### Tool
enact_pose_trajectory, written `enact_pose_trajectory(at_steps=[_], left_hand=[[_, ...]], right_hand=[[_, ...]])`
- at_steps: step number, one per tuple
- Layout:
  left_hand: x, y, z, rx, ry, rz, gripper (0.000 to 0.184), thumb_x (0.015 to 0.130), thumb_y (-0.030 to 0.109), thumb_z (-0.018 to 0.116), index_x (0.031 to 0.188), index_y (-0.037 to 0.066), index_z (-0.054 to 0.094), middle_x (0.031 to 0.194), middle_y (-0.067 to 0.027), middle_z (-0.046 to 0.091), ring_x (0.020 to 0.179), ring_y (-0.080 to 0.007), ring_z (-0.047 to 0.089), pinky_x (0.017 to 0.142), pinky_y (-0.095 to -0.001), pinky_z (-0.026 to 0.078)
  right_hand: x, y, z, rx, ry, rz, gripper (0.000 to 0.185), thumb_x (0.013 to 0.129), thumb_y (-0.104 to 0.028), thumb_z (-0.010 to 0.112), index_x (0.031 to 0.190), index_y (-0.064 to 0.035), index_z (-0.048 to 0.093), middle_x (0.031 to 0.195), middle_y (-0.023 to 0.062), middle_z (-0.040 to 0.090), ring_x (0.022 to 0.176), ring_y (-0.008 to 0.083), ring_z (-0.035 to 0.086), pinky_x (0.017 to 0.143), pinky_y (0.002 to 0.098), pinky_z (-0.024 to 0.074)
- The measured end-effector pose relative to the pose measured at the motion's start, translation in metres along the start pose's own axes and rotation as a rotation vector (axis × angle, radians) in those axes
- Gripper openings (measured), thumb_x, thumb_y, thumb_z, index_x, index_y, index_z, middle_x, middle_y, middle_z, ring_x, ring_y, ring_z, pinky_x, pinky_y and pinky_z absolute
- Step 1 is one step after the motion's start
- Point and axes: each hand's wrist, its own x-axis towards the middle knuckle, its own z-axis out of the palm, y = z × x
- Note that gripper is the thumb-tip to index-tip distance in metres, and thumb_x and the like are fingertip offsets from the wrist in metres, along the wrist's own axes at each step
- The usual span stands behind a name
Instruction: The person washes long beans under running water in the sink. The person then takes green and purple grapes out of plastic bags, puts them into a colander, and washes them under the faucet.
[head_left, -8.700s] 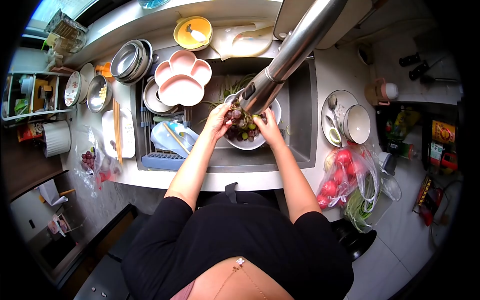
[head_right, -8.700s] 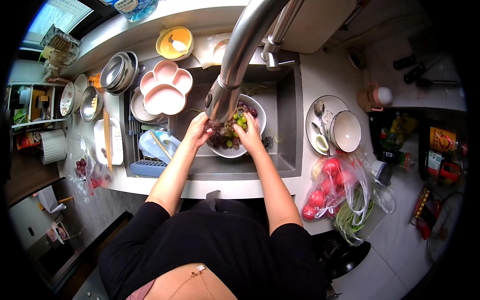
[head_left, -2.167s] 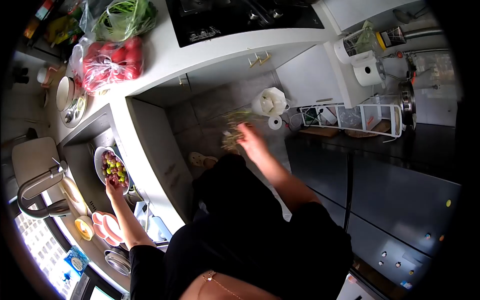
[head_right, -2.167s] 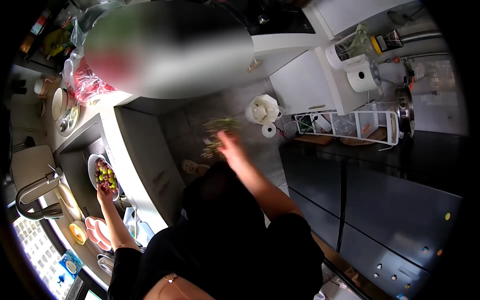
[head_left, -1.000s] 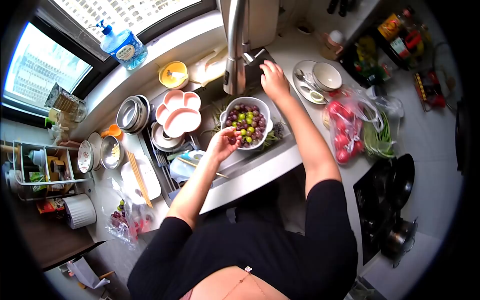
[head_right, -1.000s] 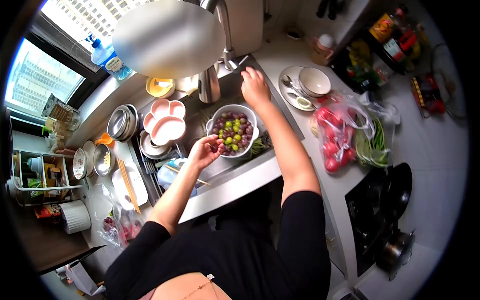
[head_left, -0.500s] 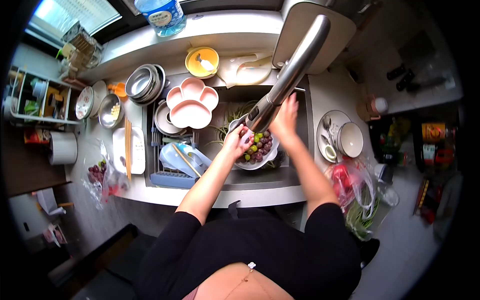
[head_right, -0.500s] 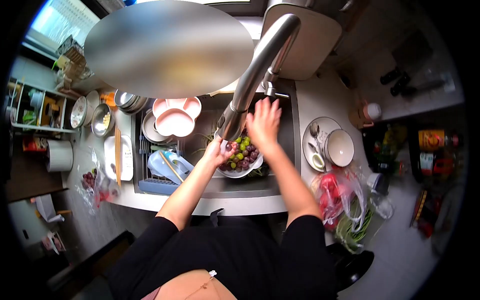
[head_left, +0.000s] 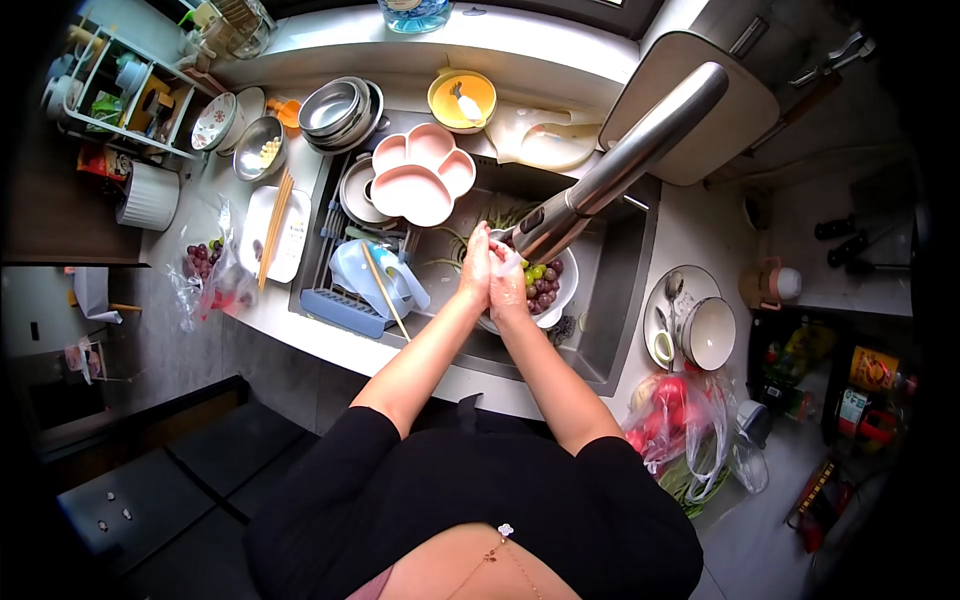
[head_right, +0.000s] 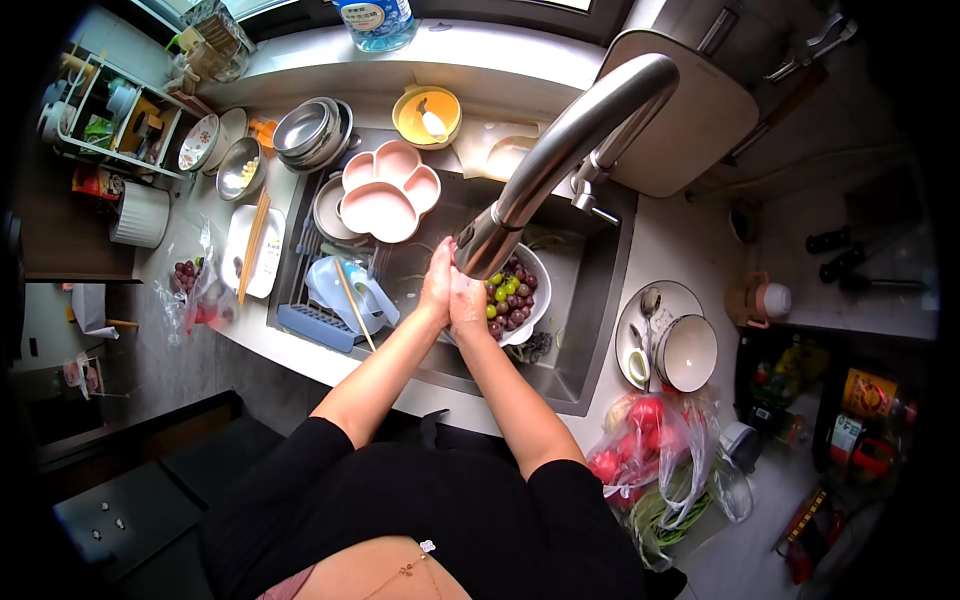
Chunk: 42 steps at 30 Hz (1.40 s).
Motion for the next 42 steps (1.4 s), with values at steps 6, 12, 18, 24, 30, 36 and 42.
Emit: enact_pose_trajectory(at_steps=[6, 12, 18, 24, 30, 36, 42], left_hand=[[-0.019, -0.007, -0.028, 0.149, -0.186, -0.047, 0.048, 0.094, 0.038, 0.042, 0.128, 0.005, 0.041, 0.116, -0.0068, 0.05, 0.105, -0.0154, 0.048, 0.091, -0.0269, 0.038], [-0.023, 0.013, -0.042, 0.377, -0.42, 0.033, 0.037, 0.092, 0.031, 0.045, 0.119, 0.006, 0.051, 0.112, -0.0069, 0.054, 0.105, -0.0147, 0.047, 0.09, -0.0267, 0.037], [-0.008, -0.033, -0.048, 0.544, -0.274, 0.166, 0.034, 0.094, 0.028, 0.042, 0.114, 0.003, 0.055, 0.114, -0.0093, 0.055, 0.107, -0.0197, 0.05, 0.095, -0.0311, 0.036], [-0.027, -0.002, -0.026, 0.174, -0.118, -0.549, 0.04, 0.095, 0.028, 0.039, 0.131, 0.012, 0.039, 0.124, -0.0042, 0.048, 0.114, -0.0173, 0.047, 0.095, -0.0349, 0.036], [-0.014, -0.005, -0.045, 0.126, -0.123, -0.56, 0.038, 0.096, 0.02, 0.034, 0.133, 0.013, 0.035, 0.123, -0.0047, 0.051, 0.106, -0.0143, 0.048, 0.09, -0.0339, 0.037], [-0.016, -0.008, -0.059, 0.274, -0.121, -0.47, 0.04, 0.093, 0.023, 0.042, 0.129, 0.009, 0.037, 0.123, -0.0052, 0.052, 0.11, -0.0148, 0.045, 0.091, -0.033, 0.036], [-0.009, -0.006, -0.041, 0.136, -0.27, -0.217, 0.05, 0.087, 0.025, 0.056, 0.127, 0.002, 0.037, 0.12, -0.0127, 0.048, 0.111, -0.0191, 0.047, 0.094, -0.0335, 0.038]], right_hand=[[0.01, -0.002, -0.016, 0.2, -0.111, 0.387, 0.015, 0.09, -0.024, 0.051, 0.091, -0.0097, 0.057, 0.082, 0.0004, 0.058, 0.073, 0.0121, 0.057, 0.064, 0.0263, 0.0457], [0.009, 0.0, -0.024, 0.262, -0.234, 0.632, 0.038, 0.092, -0.049, 0.037, 0.092, -0.0141, 0.052, 0.08, -0.001, 0.058, 0.072, 0.0122, 0.057, 0.058, 0.0287, 0.0475], [0.01, 0.015, -0.04, 0.214, -0.2, 0.496, 0.036, 0.093, -0.042, 0.042, 0.108, -0.0111, 0.052, 0.105, 0.0065, 0.057, 0.098, 0.02, 0.055, 0.084, 0.0363, 0.0455], [0.048, 0.036, -0.107, -1.091, -0.189, 0.021, 0.032, 0.087, -0.033, 0.05, 0.103, -0.007, 0.058, 0.097, 0.0115, 0.061, 0.093, 0.0238, 0.057, 0.08, 0.0358, 0.0455], [0.118, 0.05, -0.14, -1.544, 0.041, -0.502, 0.029, 0.081, -0.026, 0.058, 0.099, -0.0031, 0.057, 0.095, 0.0166, 0.059, 0.093, 0.0294, 0.055, 0.082, 0.0389, 0.0431], [0.118, 0.047, -0.113, -1.691, 0.084, -0.29, 0.03, 0.08, -0.023, 0.061, 0.1, -0.003, 0.051, 0.089, 0.0122, 0.056, 0.084, 0.0228, 0.053, 0.074, 0.0351, 0.0433], [0.025, 0.01, -0.068, -0.779, -0.363, -0.036, 0.032, 0.081, -0.017, 0.062, 0.105, -0.0028, 0.047, 0.093, 0.0066, 0.053, 0.086, 0.013, 0.05, 0.072, 0.0276, 0.0425]])
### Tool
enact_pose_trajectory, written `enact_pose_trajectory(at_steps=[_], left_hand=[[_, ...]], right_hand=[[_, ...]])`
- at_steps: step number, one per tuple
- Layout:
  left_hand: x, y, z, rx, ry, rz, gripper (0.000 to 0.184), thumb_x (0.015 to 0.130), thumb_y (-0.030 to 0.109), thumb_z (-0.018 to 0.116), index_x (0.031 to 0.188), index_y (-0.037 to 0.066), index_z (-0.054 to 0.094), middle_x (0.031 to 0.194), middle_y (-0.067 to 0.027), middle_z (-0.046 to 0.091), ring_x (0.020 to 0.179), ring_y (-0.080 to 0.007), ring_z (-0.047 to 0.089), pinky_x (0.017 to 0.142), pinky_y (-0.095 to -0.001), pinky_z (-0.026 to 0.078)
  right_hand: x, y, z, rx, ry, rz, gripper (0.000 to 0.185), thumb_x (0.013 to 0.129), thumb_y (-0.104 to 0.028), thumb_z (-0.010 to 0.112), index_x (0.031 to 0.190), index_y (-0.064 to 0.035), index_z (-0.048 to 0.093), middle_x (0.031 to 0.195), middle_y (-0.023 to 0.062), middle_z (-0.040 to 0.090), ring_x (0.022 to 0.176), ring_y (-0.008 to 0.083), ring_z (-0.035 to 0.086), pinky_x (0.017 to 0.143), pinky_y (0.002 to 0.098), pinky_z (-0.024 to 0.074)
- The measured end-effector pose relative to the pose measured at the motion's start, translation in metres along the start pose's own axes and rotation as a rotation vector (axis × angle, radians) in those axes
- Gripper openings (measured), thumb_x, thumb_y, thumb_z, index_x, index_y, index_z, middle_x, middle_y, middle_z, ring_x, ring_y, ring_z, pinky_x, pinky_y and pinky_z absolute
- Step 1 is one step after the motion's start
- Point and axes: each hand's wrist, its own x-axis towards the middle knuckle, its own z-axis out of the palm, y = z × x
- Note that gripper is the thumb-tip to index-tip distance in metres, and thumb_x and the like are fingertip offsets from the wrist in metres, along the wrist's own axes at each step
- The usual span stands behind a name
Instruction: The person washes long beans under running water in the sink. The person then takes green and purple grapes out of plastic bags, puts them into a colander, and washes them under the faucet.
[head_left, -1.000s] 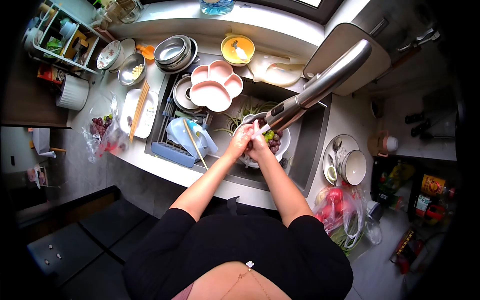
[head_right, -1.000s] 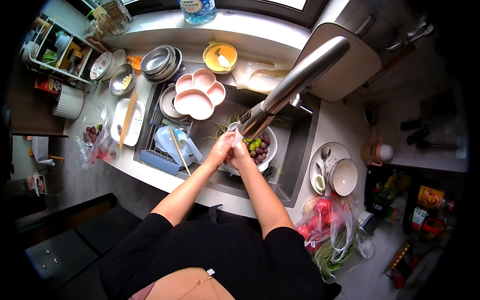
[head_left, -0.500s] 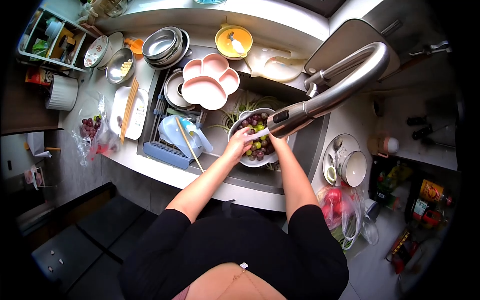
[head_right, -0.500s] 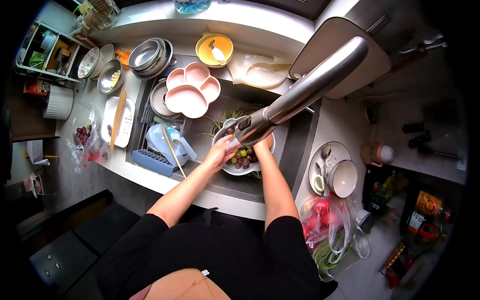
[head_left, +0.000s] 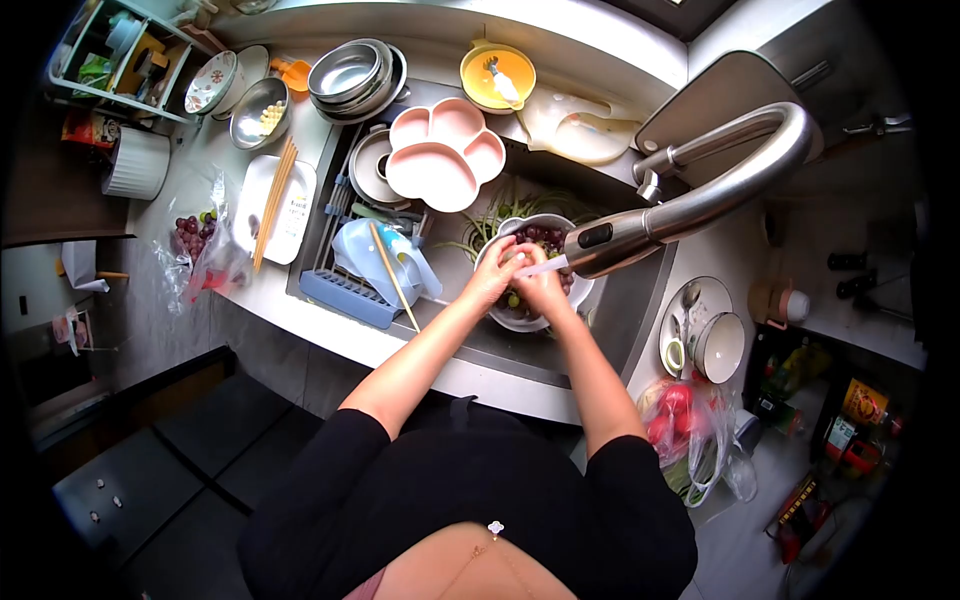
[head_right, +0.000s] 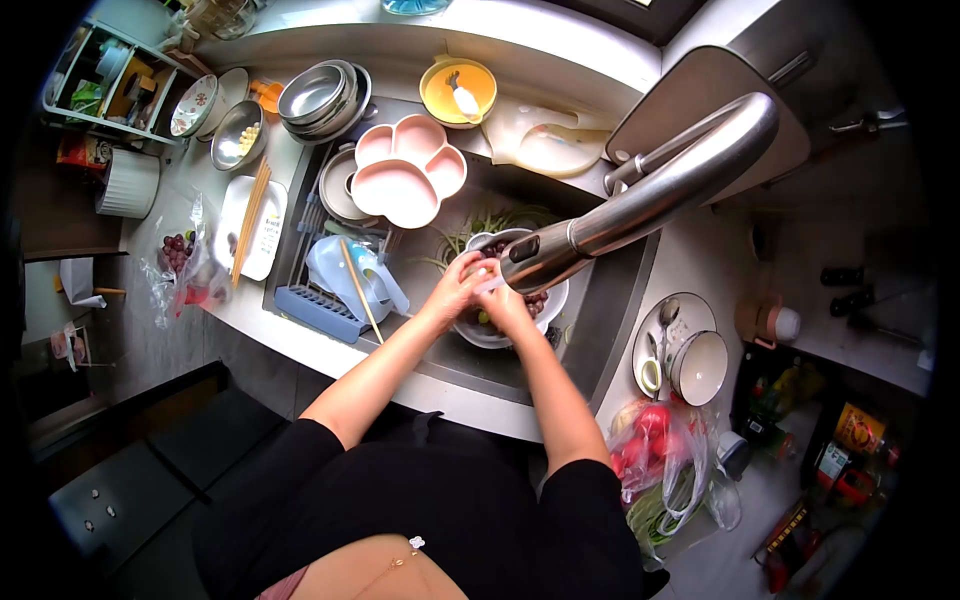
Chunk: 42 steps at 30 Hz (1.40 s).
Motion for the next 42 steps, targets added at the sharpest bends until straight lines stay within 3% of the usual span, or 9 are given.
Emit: enact_pose_trajectory(at_steps=[2, 7, 12, 15, 21, 25, 29, 34, 42], left_hand=[[0.006, -0.007, -0.001, 0.226, -0.024, 0.18, 0.037, 0.09, 0.029, 0.053, 0.113, 0.0, 0.049, 0.106, -0.0119, 0.054, 0.095, -0.0172, 0.054, 0.08, -0.0293, 0.044], [0.005, 0.0, 0.007, -0.122, 0.081, -0.198, 0.044, 0.093, 0.045, 0.035, 0.092, 0.007, 0.057, 0.068, -0.0037, 0.056, 0.043, -0.0132, 0.047, 0.032, -0.0258, 0.033], [-0.005, -0.013, 0.023, 0.036, 0.11, 0.032, 0.041, 0.095, 0.038, 0.038, 0.112, 0.004, 0.053, 0.108, -0.0129, 0.056, 0.102, -0.02, 0.052, 0.091, -0.0305, 0.039], [0.006, -0.053, 0.008, 0.555, 0.126, 0.525, 0.041, 0.094, 0.035, 0.042, 0.118, 0.003, 0.048, 0.111, -0.0123, 0.054, 0.101, -0.02, 0.051, 0.091, -0.0319, 0.038], [0.006, -0.023, -0.005, -0.054, 0.198, -0.139, 0.039, 0.097, 0.035, 0.036, 0.109, 0.003, 0.054, 0.096, -0.0115, 0.061, 0.081, -0.0179, 0.06, 0.074, -0.0298, 0.048], [0.014, -0.03, -0.01, 0.147, 0.175, -0.035, 0.03, 0.093, 0.025, 0.042, 0.109, 0.002, 0.054, 0.1, -0.0138, 0.06, 0.091, -0.022, 0.058, 0.08, -0.0319, 0.046], [0.009, -0.051, -0.014, 0.932, 0.111, 0.161, 0.031, 0.082, 0.012, 0.056, 0.111, 0.002, 0.052, 0.103, -0.0184, 0.057, 0.1, -0.0317, 0.053, 0.088, -0.0367, 0.042], [0.0, -0.064, -0.004, 1.23, 0.101, 0.239, 0.047, 0.072, 0.011, 0.064, 0.116, 0.004, 0.049, 0.113, -0.0221, 0.047, 0.104, -0.0377, 0.05, 0.088, -0.0401, 0.041], [0.03, -0.067, -0.033, 0.309, 0.194, 0.098, 0.013, 0.076, 0.004, 0.055, 0.089, 0.002, 0.057, 0.082, -0.0075, 0.061, 0.074, -0.0162, 0.057, 0.069, -0.0286, 0.047]], right_hand=[[-0.013, -0.009, 0.014, -0.035, 0.105, -0.253, 0.037, 0.082, -0.018, 0.061, 0.112, -0.0034, 0.048, 0.092, 0.0024, 0.054, 0.083, 0.0092, 0.05, 0.073, 0.0226, 0.0423], [-0.027, -0.024, 0.014, 0.549, 0.065, 0.295, 0.025, 0.09, -0.02, 0.052, 0.112, -0.0088, 0.05, 0.091, 0.0026, 0.057, 0.064, 0.0066, 0.05, 0.053, 0.0202, 0.0423], [-0.012, 0.002, 0.027, 0.806, 0.182, 0.404, 0.023, 0.092, -0.029, 0.049, 0.106, -0.0109, 0.053, 0.087, 0.002, 0.058, 0.067, 0.0102, 0.054, 0.057, 0.0248, 0.0468], [-0.008, 0.022, 0.037, 1.029, 0.21, 0.418, 0.024, 0.092, -0.031, 0.049, 0.106, -0.0115, 0.053, 0.086, 0.0021, 0.058, 0.071, 0.0116, 0.056, 0.061, 0.0269, 0.0485], [-0.035, -0.014, 0.024, 0.986, -0.001, 0.399, 0.024, 0.089, -0.02, 0.054, 0.11, -0.009, 0.055, 0.09, -0.0002, 0.059, 0.068, 0.0067, 0.053, 0.057, 0.0205, 0.0459], [-0.031, -0.024, -0.014, 0.719, 0.267, 0.525, 0.012, 0.084, -0.018, 0.057, 0.088, -0.0066, 0.057, 0.07, -0.0009, 0.057, 0.053, 0.0027, 0.046, 0.042, 0.0164, 0.0349], [0.004, 0.035, -0.053, -0.092, 0.32, 0.076, 0.023, 0.082, -0.017, 0.062, 0.098, -0.0006, 0.058, 0.09, 0.0058, 0.061, 0.082, 0.0136, 0.057, 0.07, 0.0283, 0.048], [0.035, 0.054, -0.022, -0.822, 0.047, 0.409, 0.049, 0.08, -0.044, 0.055, 0.122, -0.0199, 0.049, 0.119, 0.0151, 0.055, 0.108, 0.036, 0.052, 0.092, 0.0428, 0.0389], [-0.005, -0.01, 0.012, -0.751, -0.074, 0.142, 0.032, 0.08, -0.028, 0.053, 0.106, -0.0103, 0.059, 0.093, 0.0179, 0.063, 0.087, 0.033, 0.062, 0.075, 0.0406, 0.0477]])
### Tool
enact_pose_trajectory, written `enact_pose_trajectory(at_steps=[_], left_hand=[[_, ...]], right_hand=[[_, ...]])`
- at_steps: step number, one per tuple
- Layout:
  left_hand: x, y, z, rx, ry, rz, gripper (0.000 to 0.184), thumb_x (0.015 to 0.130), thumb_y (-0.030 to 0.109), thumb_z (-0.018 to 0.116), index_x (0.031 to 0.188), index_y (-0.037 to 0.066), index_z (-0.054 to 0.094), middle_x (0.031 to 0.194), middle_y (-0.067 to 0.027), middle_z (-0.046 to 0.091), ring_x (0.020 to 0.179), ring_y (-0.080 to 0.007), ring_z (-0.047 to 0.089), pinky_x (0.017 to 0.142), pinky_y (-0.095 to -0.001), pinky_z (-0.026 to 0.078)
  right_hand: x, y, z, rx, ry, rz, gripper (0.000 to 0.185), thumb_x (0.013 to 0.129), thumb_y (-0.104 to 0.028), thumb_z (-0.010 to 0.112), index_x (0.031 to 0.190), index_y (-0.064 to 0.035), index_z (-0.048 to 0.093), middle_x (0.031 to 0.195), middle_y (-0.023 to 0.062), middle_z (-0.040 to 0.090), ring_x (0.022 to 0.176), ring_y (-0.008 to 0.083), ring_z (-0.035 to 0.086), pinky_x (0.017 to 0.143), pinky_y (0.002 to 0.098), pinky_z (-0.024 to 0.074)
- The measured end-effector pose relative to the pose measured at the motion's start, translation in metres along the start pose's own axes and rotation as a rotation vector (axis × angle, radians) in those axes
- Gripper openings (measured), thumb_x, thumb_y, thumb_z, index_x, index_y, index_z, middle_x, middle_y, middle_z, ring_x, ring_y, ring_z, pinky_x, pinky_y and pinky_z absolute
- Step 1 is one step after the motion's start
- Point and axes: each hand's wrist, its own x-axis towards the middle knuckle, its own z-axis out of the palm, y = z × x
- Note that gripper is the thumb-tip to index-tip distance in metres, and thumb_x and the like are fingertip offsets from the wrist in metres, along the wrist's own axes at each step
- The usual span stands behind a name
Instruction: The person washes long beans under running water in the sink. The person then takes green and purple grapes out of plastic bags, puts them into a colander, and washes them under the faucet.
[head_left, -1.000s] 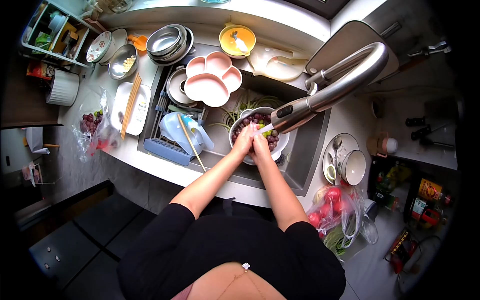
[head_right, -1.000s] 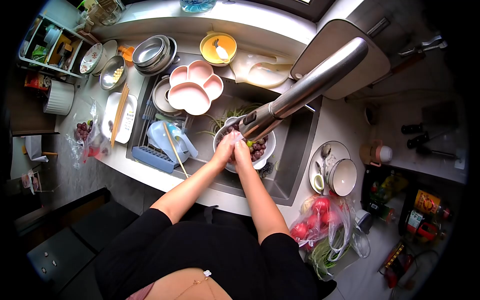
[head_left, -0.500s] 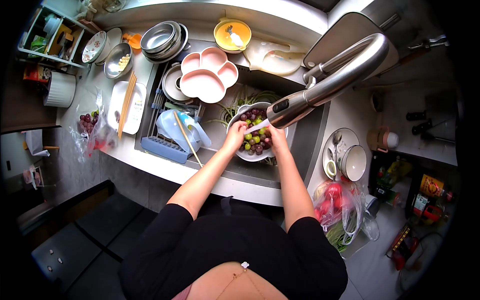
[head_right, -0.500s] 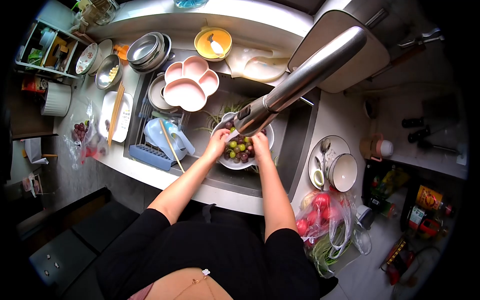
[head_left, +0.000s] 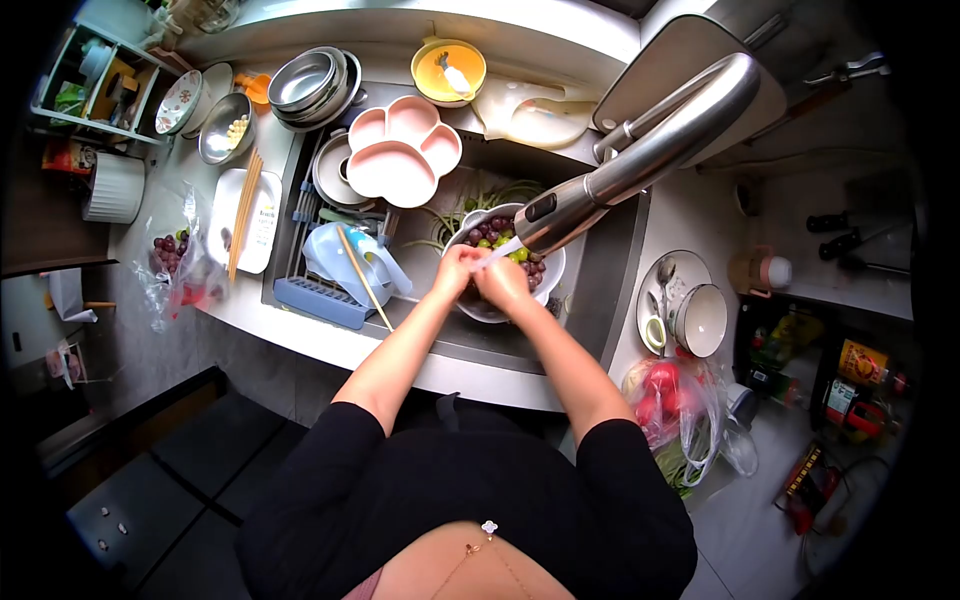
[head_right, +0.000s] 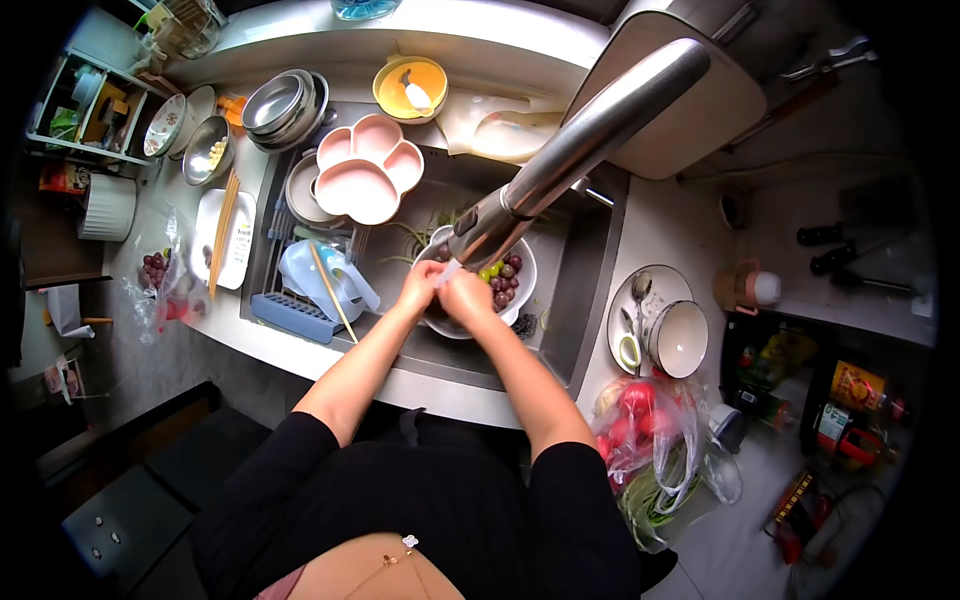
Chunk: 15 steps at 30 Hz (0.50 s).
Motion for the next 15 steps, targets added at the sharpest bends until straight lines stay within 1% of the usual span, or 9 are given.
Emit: enact_pose_trajectory(at_steps=[2, 3, 5, 6, 8, 9, 11, 13, 15], left_hand=[[0.004, -0.007, -0.011, -0.143, -0.061, -0.029, 0.016, 0.078, 0.002, 0.052, 0.093, 0.001, 0.056, 0.084, -0.0092, 0.061, 0.078, -0.0172, 0.057, 0.072, -0.0292, 0.048], [0.012, -0.025, -0.019, -0.174, -0.068, -0.014, 0.019, 0.077, 0.002, 0.052, 0.097, 0.0, 0.054, 0.086, -0.0091, 0.061, 0.078, -0.0172, 0.057, 0.072, -0.0294, 0.048], [0.011, -0.02, -0.028, -0.192, -0.069, -0.166, 0.029, 0.076, 0.002, 0.055, 0.105, -0.002, 0.051, 0.093, -0.0123, 0.06, 0.082, -0.0203, 0.058, 0.075, -0.0317, 0.048], [0.009, -0.018, -0.031, -0.201, -0.07, -0.244, 0.034, 0.076, 0.002, 0.056, 0.109, -0.003, 0.049, 0.097, -0.0139, 0.06, 0.083, -0.0218, 0.059, 0.076, -0.0328, 0.048], [0.001, -0.015, -0.036, 0.339, 0.055, 0.01, 0.041, 0.076, 0.004, 0.056, 0.116, -0.004, 0.045, 0.105, -0.0181, 0.057, 0.089, -0.0269, 0.058, 0.081, -0.0362, 0.047], [-0.003, -0.015, -0.039, 0.607, 0.116, 0.139, 0.045, 0.077, 0.005, 0.056, 0.119, -0.004, 0.043, 0.108, -0.0202, 0.056, 0.093, -0.0295, 0.058, 0.084, -0.0378, 0.047], [-0.004, -0.025, -0.047, 0.624, 0.09, 0.153, 0.051, 0.077, 0.007, 0.057, 0.124, -0.004, 0.04, 0.114, -0.0246, 0.052, 0.103, -0.0352, 0.053, 0.092, -0.0406, 0.042], [0.0, -0.023, -0.054, 0.605, 0.043, 0.111, 0.052, 0.076, 0.006, 0.057, 0.124, -0.003, 0.041, 0.114, -0.0246, 0.052, 0.106, -0.0357, 0.052, 0.094, -0.0405, 0.04], [-0.003, -0.014, -0.053, 0.705, 0.01, 0.087, 0.047, 0.074, 0.007, 0.058, 0.119, -0.002, 0.046, 0.114, -0.0236, 0.052, 0.107, -0.0363, 0.05, 0.095, -0.0397, 0.039]], right_hand=[[0.002, -0.011, 0.02, 0.196, 0.145, -0.105, 0.022, 0.081, -0.02, 0.051, 0.095, -0.0059, 0.061, 0.088, 0.0191, 0.063, 0.078, 0.0328, 0.063, 0.072, 0.0403, 0.0481], [0.011, -0.003, 0.041, 0.444, 0.287, -0.244, 0.021, 0.083, -0.019, 0.05, 0.094, -0.0045, 0.06, 0.079, 0.0123, 0.063, 0.065, 0.0237, 0.061, 0.058, 0.035, 0.0486], [0.007, -0.015, 0.022, 1.049, -0.08, 0.08, 0.022, 0.085, -0.022, 0.052, 0.095, -0.0044, 0.06, 0.073, 0.0035, 0.06, 0.059, 0.0114, 0.055, 0.045, 0.0254, 0.0425], [0.005, -0.018, 0.017, 1.161, -0.112, 0.152, 0.022, 0.085, -0.023, 0.052, 0.095, -0.0044, 0.059, 0.071, 0.002, 0.058, 0.059, 0.0091, 0.053, 0.043, 0.023, 0.0398], [-0.002, -0.022, 0.013, 1.384, -0.179, 0.307, 0.024, 0.086, -0.026, 0.053, 0.096, -0.0045, 0.059, 0.069, -0.001, 0.056, 0.059, 0.0046, 0.05, 0.039, 0.0182, 0.0343], [-0.006, -0.014, 0.016, 1.352, -0.085, 0.353, 0.021, 0.08, -0.02, 0.057, 0.091, -0.0026, 0.061, 0.072, 0.0038, 0.059, 0.059, 0.0132, 0.054, 0.045, 0.0273, 0.043], [0.001, 0.035, 0.041, 0.573, 0.347, 0.075, 0.02, 0.079, -0.018, 0.059, 0.089, -0.002, 0.062, 0.077, 0.0083, 0.061, 0.065, 0.0205, 0.058, 0.058, 0.0331, 0.0483], [-0.007, 0.048, 0.032, 0.341, 0.459, 0.057, 0.02, 0.078, -0.018, 0.06, 0.089, -0.0018, 0.062, 0.083, 0.013, 0.062, 0.074, 0.0275, 0.06, 0.072, 0.0364, 0.0478], [-0.007, 0.041, 0.029, 0.221, 0.319, 0.052, 0.022, 0.078, -0.02, 0.06, 0.09, -0.0022, 0.063, 0.086, 0.0143, 0.062, 0.081, 0.0291, 0.06, 0.073, 0.0369, 0.0471]])
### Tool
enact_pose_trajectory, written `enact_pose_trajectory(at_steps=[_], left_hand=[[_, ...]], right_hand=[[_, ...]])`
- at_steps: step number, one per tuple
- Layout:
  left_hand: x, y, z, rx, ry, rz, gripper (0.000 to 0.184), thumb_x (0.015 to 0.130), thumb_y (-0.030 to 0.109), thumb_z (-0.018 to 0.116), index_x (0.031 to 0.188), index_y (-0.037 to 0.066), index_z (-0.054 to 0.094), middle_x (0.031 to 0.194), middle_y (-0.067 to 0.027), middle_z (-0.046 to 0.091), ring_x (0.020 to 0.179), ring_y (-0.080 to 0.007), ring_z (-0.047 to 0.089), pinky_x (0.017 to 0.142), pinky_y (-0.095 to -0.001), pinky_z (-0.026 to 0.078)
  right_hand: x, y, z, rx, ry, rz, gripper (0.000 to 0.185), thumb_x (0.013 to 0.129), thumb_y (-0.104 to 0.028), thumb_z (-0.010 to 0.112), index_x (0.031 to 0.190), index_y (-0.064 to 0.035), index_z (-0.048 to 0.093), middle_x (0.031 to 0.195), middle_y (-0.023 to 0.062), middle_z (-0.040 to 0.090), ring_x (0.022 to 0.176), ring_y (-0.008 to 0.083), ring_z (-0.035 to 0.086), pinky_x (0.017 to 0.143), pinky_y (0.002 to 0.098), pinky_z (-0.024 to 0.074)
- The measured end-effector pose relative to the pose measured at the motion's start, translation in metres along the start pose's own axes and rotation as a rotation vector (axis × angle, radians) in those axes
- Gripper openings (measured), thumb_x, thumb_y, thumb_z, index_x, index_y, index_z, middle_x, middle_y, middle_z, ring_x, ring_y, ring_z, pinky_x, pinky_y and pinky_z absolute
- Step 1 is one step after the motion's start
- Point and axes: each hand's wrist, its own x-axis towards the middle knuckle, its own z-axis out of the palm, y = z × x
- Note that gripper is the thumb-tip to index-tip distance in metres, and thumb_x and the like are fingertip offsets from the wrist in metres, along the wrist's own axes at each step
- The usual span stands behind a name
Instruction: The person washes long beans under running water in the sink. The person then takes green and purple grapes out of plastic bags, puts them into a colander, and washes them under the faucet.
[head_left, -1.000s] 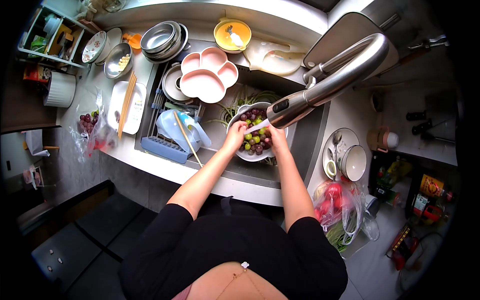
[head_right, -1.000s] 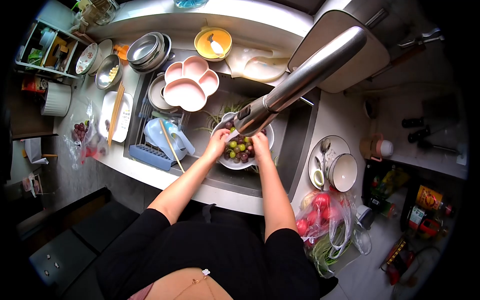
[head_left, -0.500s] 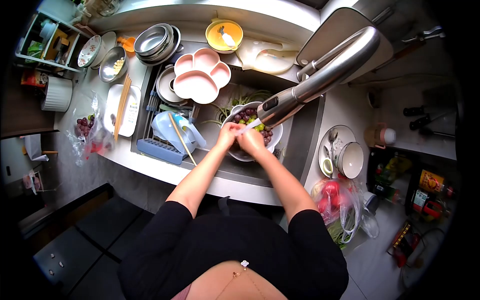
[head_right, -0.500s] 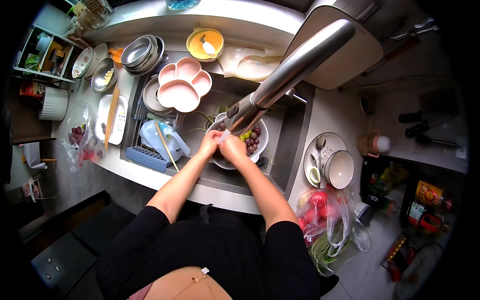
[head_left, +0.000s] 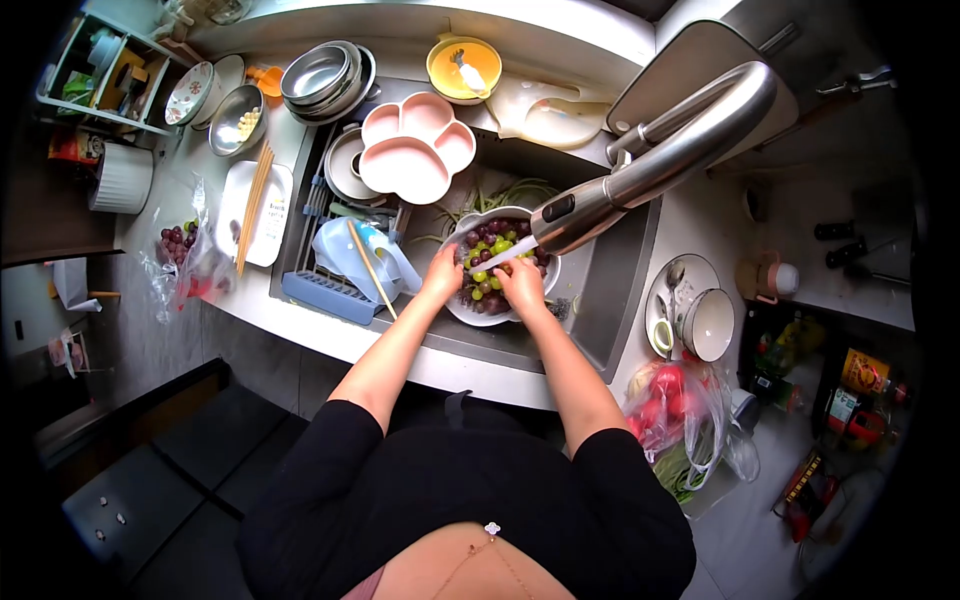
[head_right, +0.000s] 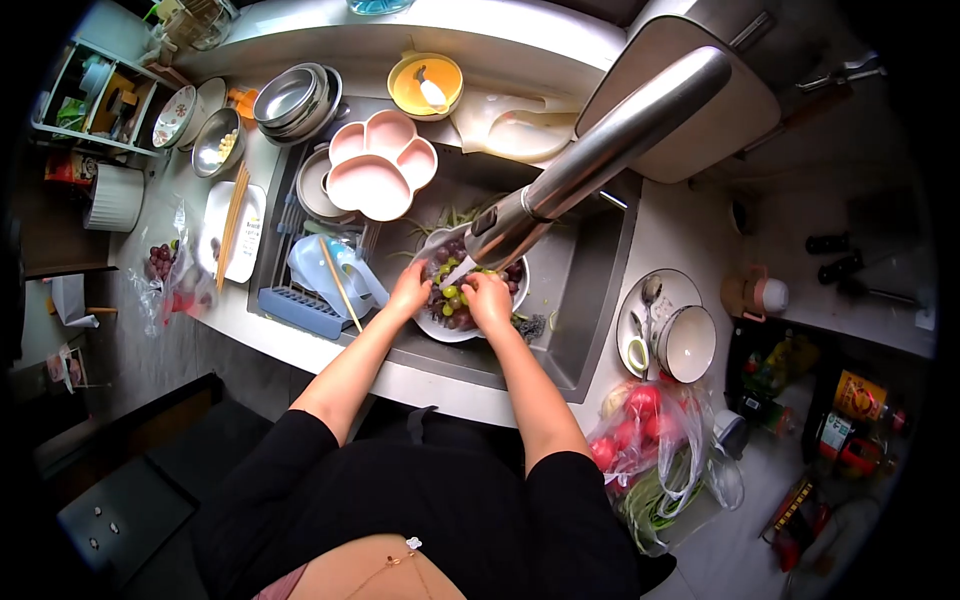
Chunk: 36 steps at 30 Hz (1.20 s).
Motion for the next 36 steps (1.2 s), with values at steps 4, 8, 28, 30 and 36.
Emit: enact_pose_trajectory(at_steps=[4, 8, 28, 30, 36], left_hand=[[-0.013, 0.027, -0.002, 0.023, 0.014, 0.1, 0.037, 0.077, 0.008, 0.057, 0.112, -0.002, 0.051, 0.11, -0.0211, 0.054, 0.107, -0.0358, 0.05, 0.095, -0.0394, 0.039], [-0.026, 0.058, -0.006, -0.219, -0.029, 0.111, 0.028, 0.086, 0.011, 0.051, 0.11, -0.002, 0.055, 0.11, -0.0181, 0.057, 0.107, -0.0277, 0.053, 0.092, -0.0353, 0.04], [-0.01, 0.075, 0.006, -0.95, -0.202, -0.429, 0.03, 0.095, 0.018, 0.042, 0.119, 0.003, 0.051, 0.114, -0.0056, 0.055, 0.097, -0.0115, 0.052, 0.079, -0.0223, 0.041], [-0.008, 0.076, 0.007, -0.945, -0.186, -0.43, 0.03, 0.095, 0.017, 0.042, 0.12, 0.003, 0.051, 0.117, -0.0065, 0.054, 0.101, -0.0126, 0.051, 0.082, -0.0236, 0.041], [-0.004, 0.079, 0.012, -1.051, -0.201, -0.44, 0.031, 0.095, 0.017, 0.042, 0.12, 0.0, 0.049, 0.119, -0.0071, 0.052, 0.106, -0.014, 0.049, 0.088, -0.0259, 0.039]], right_hand=[[0.014, -0.024, -0.017, 0.325, 0.153, 0.156, 0.03, 0.085, -0.024, 0.054, 0.099, 0.0015, 0.059, 0.094, 0.0193, 0.062, 0.084, 0.0309, 0.061, 0.076, 0.0371, 0.0458], [0.034, -0.029, -0.11, 0.892, 0.579, 0.262, 0.033, 0.093, -0.026, 0.048, 0.117, -0.003, 0.047, 0.079, 0.0, 0.053, 0.065, 0.0043, 0.047, 0.044, 0.0173, 0.0383], [0.105, -0.015, -0.182, 0.812, 0.782, 0.108, 0.028, 0.093, -0.03, 0.047, 0.091, -0.0048, 0.057, 0.064, -0.002, 0.047, 0.051, 0.0053, 0.042, 0.038, 0.0201, 0.0333], [0.108, -0.013, -0.184, 0.833, 0.771, 0.094, 0.028, 0.093, -0.03, 0.047, 0.091, -0.0047, 0.057, 0.064, -0.002, 0.047, 0.051, 0.0054, 0.042, 0.038, 0.0201, 0.0331], [0.111, -0.007, -0.184, 0.832, 0.758, 0.076, 0.029, 0.093, -0.031, 0.047, 0.09, -0.0043, 0.057, 0.063, -0.0021, 0.046, 0.051, 0.0055, 0.042, 0.038, 0.0203, 0.0332]])
